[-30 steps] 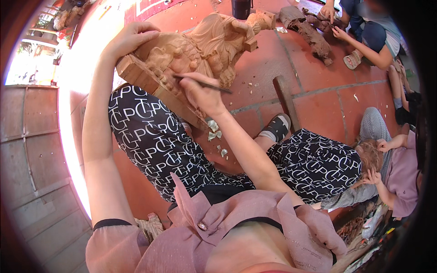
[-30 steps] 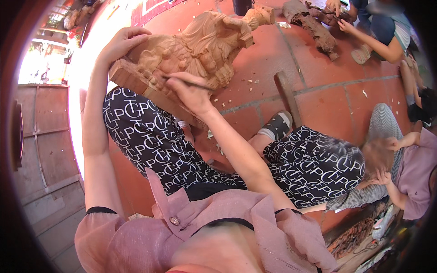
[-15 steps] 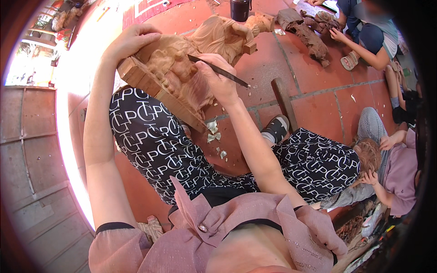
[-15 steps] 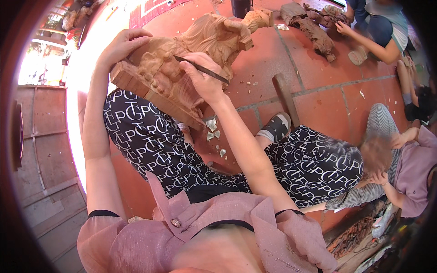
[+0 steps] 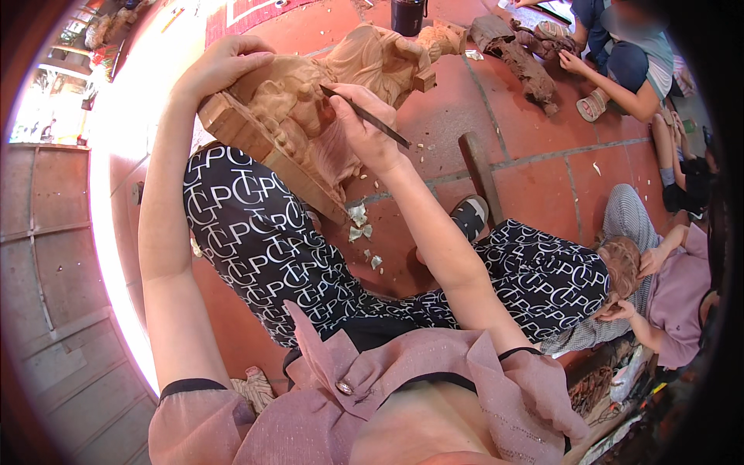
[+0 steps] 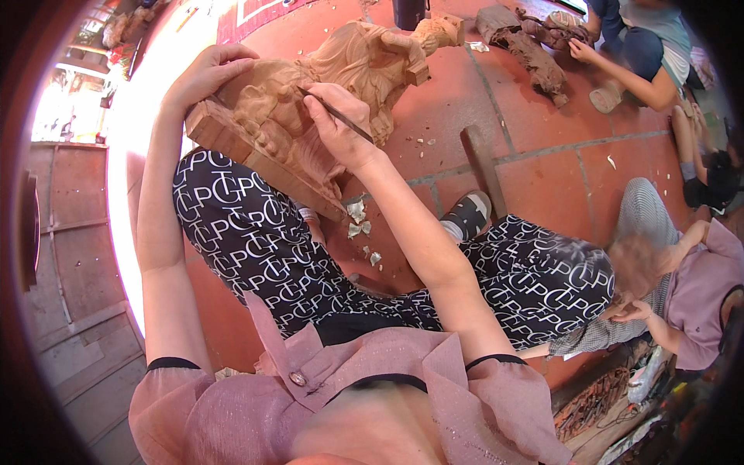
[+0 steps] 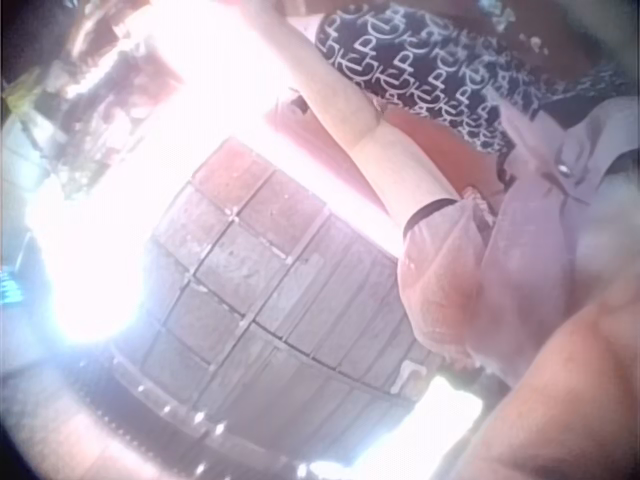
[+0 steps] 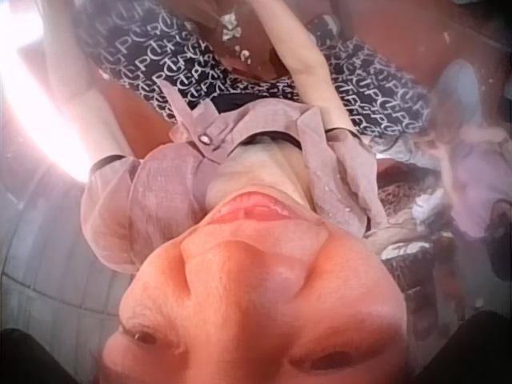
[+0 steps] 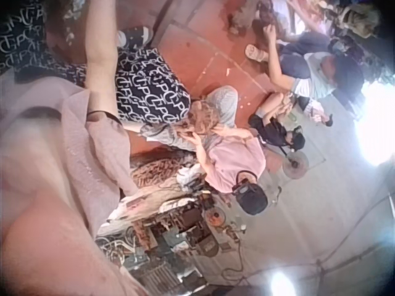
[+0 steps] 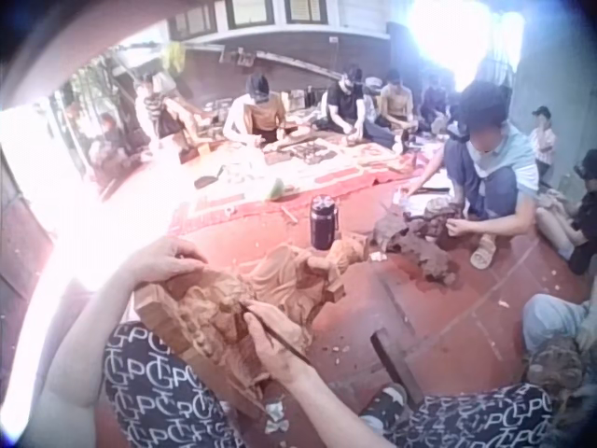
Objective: The person carves a wooden figurine using a small carving knife, shaping details on the torso and base while seated on the floor. Wood shavings accumulate around the work area as the person rotates the piece to access different sides.
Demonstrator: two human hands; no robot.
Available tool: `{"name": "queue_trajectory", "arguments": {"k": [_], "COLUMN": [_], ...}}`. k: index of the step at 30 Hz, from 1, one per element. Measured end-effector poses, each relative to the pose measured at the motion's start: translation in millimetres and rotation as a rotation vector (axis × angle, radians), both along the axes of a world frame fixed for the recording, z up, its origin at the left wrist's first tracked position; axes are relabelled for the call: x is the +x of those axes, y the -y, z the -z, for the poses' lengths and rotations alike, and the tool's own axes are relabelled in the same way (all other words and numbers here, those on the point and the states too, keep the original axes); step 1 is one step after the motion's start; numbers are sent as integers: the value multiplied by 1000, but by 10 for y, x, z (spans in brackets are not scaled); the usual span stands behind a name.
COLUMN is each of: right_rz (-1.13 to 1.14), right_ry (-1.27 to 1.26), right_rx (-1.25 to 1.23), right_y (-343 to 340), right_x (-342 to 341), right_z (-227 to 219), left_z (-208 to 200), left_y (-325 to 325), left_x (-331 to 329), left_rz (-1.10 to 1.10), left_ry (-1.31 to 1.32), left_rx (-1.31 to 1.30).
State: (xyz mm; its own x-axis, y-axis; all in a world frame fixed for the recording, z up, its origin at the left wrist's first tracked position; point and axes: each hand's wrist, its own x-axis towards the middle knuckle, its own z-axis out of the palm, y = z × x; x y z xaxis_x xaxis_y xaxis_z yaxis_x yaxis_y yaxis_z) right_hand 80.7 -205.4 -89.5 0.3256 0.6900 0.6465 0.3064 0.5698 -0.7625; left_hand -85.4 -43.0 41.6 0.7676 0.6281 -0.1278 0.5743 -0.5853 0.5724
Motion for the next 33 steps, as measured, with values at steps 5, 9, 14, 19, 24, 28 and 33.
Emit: {"name": "queue_trajectory", "arguments": {"k": [5,9,14,19,24,28,33], "right_rz": [150,96,103,107,133,46,114], "right_ry": [300,186,200,236,-135,-249,57], "right_rx": [66,64,70,79,-198,-240,-240], "right_y": [-14,-18,9,-28,122,253,175], "right_x": [-112,-51,-66,-25,144,-9,15], "right_z": [-48,77,-43,74,132,-18,-450], "left_z": [27,13,18,25,31,-16,16], "left_y": [14,5,-3,24,-10,-16,-51], "left_x": [-13,6,-13,-14,-44,-25,14], "left_rz": [-11,-22,-6,-7,6,6,84], "left_ry": [36,37,46,63,29,9,54], "left_rx": [23,-1,6,27,64,5,14]}}
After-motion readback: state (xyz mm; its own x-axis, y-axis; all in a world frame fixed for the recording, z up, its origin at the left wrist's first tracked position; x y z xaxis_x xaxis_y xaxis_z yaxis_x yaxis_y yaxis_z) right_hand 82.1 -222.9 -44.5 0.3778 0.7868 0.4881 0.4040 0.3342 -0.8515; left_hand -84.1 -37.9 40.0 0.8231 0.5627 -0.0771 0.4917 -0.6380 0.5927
